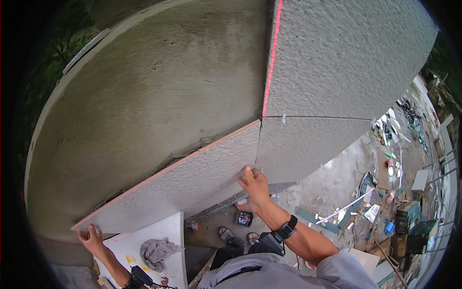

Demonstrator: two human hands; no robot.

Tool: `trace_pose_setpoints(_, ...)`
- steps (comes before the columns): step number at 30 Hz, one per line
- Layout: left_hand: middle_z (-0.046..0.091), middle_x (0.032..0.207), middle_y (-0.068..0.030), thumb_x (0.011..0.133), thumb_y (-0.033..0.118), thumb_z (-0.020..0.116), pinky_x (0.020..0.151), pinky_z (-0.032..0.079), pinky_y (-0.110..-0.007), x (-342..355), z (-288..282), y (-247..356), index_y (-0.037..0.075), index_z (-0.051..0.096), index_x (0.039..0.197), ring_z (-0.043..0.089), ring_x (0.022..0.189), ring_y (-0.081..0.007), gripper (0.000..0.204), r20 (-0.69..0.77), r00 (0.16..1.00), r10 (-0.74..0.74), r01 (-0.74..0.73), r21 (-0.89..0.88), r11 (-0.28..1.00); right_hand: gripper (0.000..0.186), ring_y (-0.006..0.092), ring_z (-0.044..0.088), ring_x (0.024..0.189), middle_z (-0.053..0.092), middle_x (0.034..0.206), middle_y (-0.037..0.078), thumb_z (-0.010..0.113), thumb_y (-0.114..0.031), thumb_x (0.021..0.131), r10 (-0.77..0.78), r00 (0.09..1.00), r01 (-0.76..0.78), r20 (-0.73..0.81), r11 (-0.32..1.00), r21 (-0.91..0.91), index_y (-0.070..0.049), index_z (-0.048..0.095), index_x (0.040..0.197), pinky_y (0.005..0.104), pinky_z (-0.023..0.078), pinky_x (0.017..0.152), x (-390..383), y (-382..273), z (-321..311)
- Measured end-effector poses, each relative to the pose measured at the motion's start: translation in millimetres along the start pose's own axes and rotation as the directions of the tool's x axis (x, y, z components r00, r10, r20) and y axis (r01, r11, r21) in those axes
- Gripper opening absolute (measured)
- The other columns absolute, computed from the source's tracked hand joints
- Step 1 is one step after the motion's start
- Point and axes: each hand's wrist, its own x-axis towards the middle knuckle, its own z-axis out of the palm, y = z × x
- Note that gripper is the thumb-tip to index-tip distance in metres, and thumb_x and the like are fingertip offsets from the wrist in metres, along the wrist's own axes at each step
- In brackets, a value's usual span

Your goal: Apply mortar to a tile and fix it to an exterior wall using a laser level.

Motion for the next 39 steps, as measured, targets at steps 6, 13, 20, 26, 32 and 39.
trace_pose_setpoints(6, 0.05, 0.125, -0.0061, 0.083, 0.03, 0.079, 0.086, 0.05, -0.035, 1.4, -0.4, -2.4, 0.007, 0.037, 0.14, 0.054, 0.111, -0.0183, 0.075, -0.02, 1.0, -0.007, 0.008, 0.025, 1.0, 0.074, 0.0277, 0.052, 0.115, 0.05, 0.128, 0.017, 0.06, -0.049, 0.094, 0.006, 1.0, -0.007, 0.019, 0.999, 0.038, 0.011, 0.042, 0.132, 0.0361, 0.046, 0.099, -0.9, 3.5, 0.4)
trace_pose_setpoints(13, 0.045, 0.139, -0.0101, 0.085, 0.042, 0.075, 0.094, 0.044, -0.042, -9.2, 6.6, -2.1, 0.007, 0.032, 0.145, 0.046, 0.124, -0.0224, 0.081, -0.011, 0.999, 0.04, -0.04, 0.029, 0.999, 0.088, 0.033, 0.045, 0.127, 0.041, 0.14, 0.023, 0.06, -0.052, 0.092, 0.063, 0.997, -0.062, 0.035, 0.997, -0.04, 0.011, 0.028, 0.143, 0.039, 0.043, 0.103, -6.7, -1.3, -7.3)
trace_pose_setpoints(20, 0.014, 0.154, -0.0234, 0.076, 0.066, 0.071, 0.105, 0.037, -0.051, -66.6, 13.2, -57.1, 0.008, 0.003, 0.154, 0.032, 0.133, -0.0409, 0.118, 0.045, 0.928, -0.369, 0.372, -0.124, 0.92, 0.088, 0.0422, 0.027, 0.141, 0.034, 0.148, 0.025, 0.072, -0.038, 0.085, -0.65, 0.684, 0.638, 0.331, 0.312, -0.704, 0.007, 0.026, 0.146, 0.0472, 0.027, 0.114, -30.7, 26.1, -13.7)
trace_pose_setpoints(26, 0.005, 0.15, -0.0324, 0.057, 0.083, 0.07, 0.106, 0.034, -0.057, -73.1, 31.3, -101.8, 0.004, -0.014, 0.151, 0.028, 0.132, -0.0475, 0.148, 0.195, 0.69, -0.697, 0.712, -0.355, 0.606, 0.083, 0.0386, 0.014, 0.147, 0.03, 0.155, 0.015, 0.071, -0.042, 0.082, -0.849, 0.049, 0.834, 0.526, -0.255, -0.489, -0.014, 0.033, 0.149, 0.0563, 0.012, 0.117, 7.5, 33.3, 27.9)
trace_pose_setpoints(32, 0.004, 0.15, -0.0314, 0.056, 0.083, 0.071, 0.106, 0.03, -0.062, -78.3, 45.9, -90.5, -0.006, -0.01, 0.147, 0.016, 0.137, -0.0459, 0.15, 0.401, 0.735, -0.546, 0.673, -0.334, 0.66, 0.071, 0.0342, 0.013, 0.148, 0.03, 0.157, 0.004, 0.064, -0.048, 0.087, -0.898, -0.092, 0.769, 0.43, -0.338, -0.543, -0.025, 0.037, 0.148, 0.054, 0.007, 0.119, 37.8, 37.9, 58.0)
trace_pose_setpoints(39, 0.007, 0.157, -0.0178, 0.067, 0.082, 0.062, 0.107, 0.022, -0.07, -65.5, 48.6, -85.8, 0.005, 0.003, 0.152, 0.012, 0.143, -0.0394, 0.13, 0.35, 0.718, -0.602, 0.691, -0.471, 0.549, 0.058, 0.0294, 0.017, 0.148, 0.032, 0.156, -0.001, 0.053, -0.047, 0.092, -0.934, -0.162, 0.766, 0.318, -0.322, -0.557, -0.027, 0.043, 0.145, 0.0502, 0.006, 0.12, 45.6, 39.5, 70.0)
